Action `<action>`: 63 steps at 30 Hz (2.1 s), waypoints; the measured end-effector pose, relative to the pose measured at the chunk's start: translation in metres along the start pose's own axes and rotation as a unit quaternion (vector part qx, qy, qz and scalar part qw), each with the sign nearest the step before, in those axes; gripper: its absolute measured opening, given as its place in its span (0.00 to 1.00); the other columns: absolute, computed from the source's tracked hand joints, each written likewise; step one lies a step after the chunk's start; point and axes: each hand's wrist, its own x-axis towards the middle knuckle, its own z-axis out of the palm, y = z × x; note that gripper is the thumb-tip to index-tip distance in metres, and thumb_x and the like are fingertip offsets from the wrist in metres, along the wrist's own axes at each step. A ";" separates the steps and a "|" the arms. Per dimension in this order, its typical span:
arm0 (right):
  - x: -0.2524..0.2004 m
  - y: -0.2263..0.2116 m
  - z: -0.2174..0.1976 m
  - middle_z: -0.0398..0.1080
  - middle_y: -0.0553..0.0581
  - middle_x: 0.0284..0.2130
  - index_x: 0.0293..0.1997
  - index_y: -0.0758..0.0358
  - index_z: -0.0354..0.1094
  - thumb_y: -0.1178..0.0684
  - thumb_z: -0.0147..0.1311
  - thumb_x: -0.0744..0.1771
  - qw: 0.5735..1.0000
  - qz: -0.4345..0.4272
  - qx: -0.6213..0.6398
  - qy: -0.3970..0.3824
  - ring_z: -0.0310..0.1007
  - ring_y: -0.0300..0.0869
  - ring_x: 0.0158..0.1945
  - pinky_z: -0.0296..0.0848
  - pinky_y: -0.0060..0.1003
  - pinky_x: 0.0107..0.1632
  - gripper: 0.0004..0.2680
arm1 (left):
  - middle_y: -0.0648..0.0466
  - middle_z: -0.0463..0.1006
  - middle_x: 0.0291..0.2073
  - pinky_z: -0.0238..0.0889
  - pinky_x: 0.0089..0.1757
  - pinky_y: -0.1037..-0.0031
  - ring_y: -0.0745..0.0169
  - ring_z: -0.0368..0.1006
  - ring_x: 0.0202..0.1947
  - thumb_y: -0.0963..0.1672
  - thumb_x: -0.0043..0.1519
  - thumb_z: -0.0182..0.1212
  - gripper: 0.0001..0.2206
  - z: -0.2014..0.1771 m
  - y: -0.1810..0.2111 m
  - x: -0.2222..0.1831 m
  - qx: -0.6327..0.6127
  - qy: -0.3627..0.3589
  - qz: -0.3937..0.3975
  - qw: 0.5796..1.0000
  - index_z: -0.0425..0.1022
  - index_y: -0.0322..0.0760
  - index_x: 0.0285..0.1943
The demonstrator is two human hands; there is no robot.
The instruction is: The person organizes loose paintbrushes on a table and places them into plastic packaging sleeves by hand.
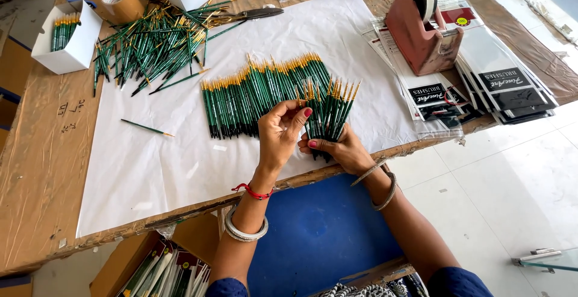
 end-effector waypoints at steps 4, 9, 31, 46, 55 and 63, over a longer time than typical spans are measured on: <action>0.001 0.006 -0.006 0.78 0.62 0.37 0.50 0.74 0.71 0.63 0.60 0.67 0.999 -0.027 -0.028 0.005 0.79 0.44 0.41 0.79 0.40 0.45 0.08 | 0.60 0.77 0.33 0.67 0.36 0.83 0.77 0.71 0.31 0.45 0.72 0.57 0.09 0.001 -0.017 0.001 -0.069 0.025 -0.019 0.997 0.75 0.32 0.50; 0.003 0.010 -0.009 0.79 0.61 0.39 0.51 0.73 0.72 0.61 0.56 0.68 0.999 -0.014 -0.003 -0.039 0.81 0.43 0.45 0.81 0.39 0.50 0.08 | 0.64 0.72 0.24 0.55 0.24 0.86 0.81 0.61 0.21 0.47 0.68 0.61 0.11 0.006 0.001 0.007 -0.220 0.022 -0.108 0.969 0.77 0.34 0.46; 0.003 0.020 -0.016 0.75 0.59 0.43 0.59 0.71 0.69 0.58 0.53 0.70 0.997 0.018 -0.052 -0.053 0.78 0.44 0.48 0.76 0.41 0.49 0.11 | 0.59 0.72 0.30 0.56 0.33 0.82 0.76 0.63 0.29 0.50 0.67 0.64 0.15 0.013 0.006 0.014 0.038 -0.026 -0.012 0.999 0.81 0.32 0.43; 0.005 0.028 -0.023 0.72 0.54 0.51 0.62 0.67 0.68 0.56 0.52 0.71 0.993 0.026 -0.082 -0.078 0.67 0.39 0.55 0.68 0.39 0.59 0.12 | 0.63 0.74 0.30 0.62 0.35 0.79 0.78 0.67 0.29 0.51 0.69 0.63 0.16 0.018 0.005 0.011 -0.034 -0.033 -0.021 0.999 0.76 0.37 0.57; 0.006 0.053 -0.041 0.64 0.63 0.40 0.67 0.68 0.67 0.54 0.51 0.73 0.969 0.189 -0.158 -0.006 0.55 0.50 0.45 0.58 0.47 0.48 0.15 | 0.58 0.70 0.25 0.54 0.29 0.81 0.75 0.61 0.26 0.45 0.66 0.69 0.13 0.014 -0.019 0.007 -0.023 -0.107 -0.033 0.993 0.79 0.29 0.54; -0.001 -0.009 -0.001 0.60 0.56 0.68 0.72 0.65 0.53 0.57 0.48 0.70 0.983 -0.005 -0.060 -0.175 0.57 0.44 0.71 0.57 0.41 0.71 0.20 | 0.57 0.76 0.31 0.66 0.37 0.78 0.73 0.70 0.31 0.48 0.70 0.60 0.11 -0.003 0.009 -0.018 -0.107 0.011 -0.006 0.994 0.74 0.36 0.44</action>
